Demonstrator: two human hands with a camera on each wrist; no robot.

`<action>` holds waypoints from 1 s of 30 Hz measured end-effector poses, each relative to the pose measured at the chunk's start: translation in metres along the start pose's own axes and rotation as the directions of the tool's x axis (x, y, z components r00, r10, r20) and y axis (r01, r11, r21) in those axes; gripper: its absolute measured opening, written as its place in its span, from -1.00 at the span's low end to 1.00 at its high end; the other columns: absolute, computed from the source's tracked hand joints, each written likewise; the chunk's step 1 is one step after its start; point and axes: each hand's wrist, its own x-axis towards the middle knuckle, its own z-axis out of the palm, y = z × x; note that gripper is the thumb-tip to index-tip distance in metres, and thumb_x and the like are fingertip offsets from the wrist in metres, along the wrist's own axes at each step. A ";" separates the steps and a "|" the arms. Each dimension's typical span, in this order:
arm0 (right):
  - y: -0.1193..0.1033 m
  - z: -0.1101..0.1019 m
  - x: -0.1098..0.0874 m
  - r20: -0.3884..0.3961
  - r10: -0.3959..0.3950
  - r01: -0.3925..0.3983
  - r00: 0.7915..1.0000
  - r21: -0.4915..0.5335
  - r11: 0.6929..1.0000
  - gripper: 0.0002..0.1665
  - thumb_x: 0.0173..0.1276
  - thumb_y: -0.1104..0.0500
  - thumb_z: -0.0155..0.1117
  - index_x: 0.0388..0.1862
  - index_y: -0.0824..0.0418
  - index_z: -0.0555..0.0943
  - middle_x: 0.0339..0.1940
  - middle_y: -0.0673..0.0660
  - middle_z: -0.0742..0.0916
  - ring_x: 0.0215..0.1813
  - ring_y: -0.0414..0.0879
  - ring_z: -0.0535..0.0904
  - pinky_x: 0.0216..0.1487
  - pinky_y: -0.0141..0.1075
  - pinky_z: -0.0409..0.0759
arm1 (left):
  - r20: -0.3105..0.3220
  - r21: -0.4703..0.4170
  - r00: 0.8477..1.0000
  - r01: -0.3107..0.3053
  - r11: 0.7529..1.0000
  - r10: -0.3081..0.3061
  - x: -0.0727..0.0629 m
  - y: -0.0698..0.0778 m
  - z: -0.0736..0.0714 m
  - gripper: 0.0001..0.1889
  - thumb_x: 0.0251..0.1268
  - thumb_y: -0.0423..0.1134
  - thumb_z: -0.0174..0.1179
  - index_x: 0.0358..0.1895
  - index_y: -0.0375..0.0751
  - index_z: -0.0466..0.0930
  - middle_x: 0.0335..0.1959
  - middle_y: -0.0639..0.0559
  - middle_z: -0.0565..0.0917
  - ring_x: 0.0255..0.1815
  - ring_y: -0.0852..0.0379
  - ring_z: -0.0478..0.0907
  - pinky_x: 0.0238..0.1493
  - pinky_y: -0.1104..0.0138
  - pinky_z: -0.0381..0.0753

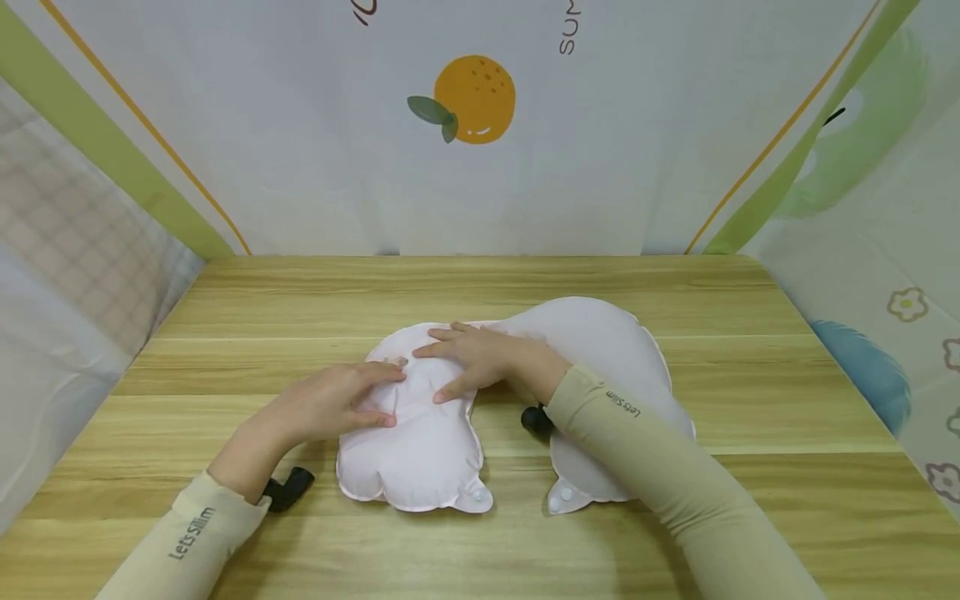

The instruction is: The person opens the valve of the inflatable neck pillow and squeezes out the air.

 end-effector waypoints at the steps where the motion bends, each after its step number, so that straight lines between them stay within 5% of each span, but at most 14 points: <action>1: 0.000 0.000 0.000 0.002 0.002 -0.002 1.000 0.000 1.000 -0.10 0.33 -0.32 0.26 0.58 -0.17 0.21 0.68 0.08 0.07 0.66 0.29 -0.13 0.60 0.22 -0.09 | 0.000 -0.001 1.000 -0.001 1.000 0.001 0.000 0.000 0.000 -0.40 0.28 -0.02 0.32 0.30 -0.27 0.50 0.38 -0.22 0.49 0.39 -0.24 0.43 0.35 -0.15 0.41; 30: -0.005 0.000 -0.001 0.046 0.052 -0.051 0.998 -0.039 0.998 -0.10 0.33 -0.36 0.22 0.58 -0.26 0.17 0.69 0.02 -0.01 0.67 0.22 -0.22 0.58 0.29 -0.16 | 0.029 -0.029 1.000 0.012 1.000 -0.011 0.000 -0.001 0.004 -0.41 0.28 -0.05 0.32 0.30 -0.30 0.50 0.39 -0.24 0.47 0.40 -0.24 0.42 0.38 -0.13 0.39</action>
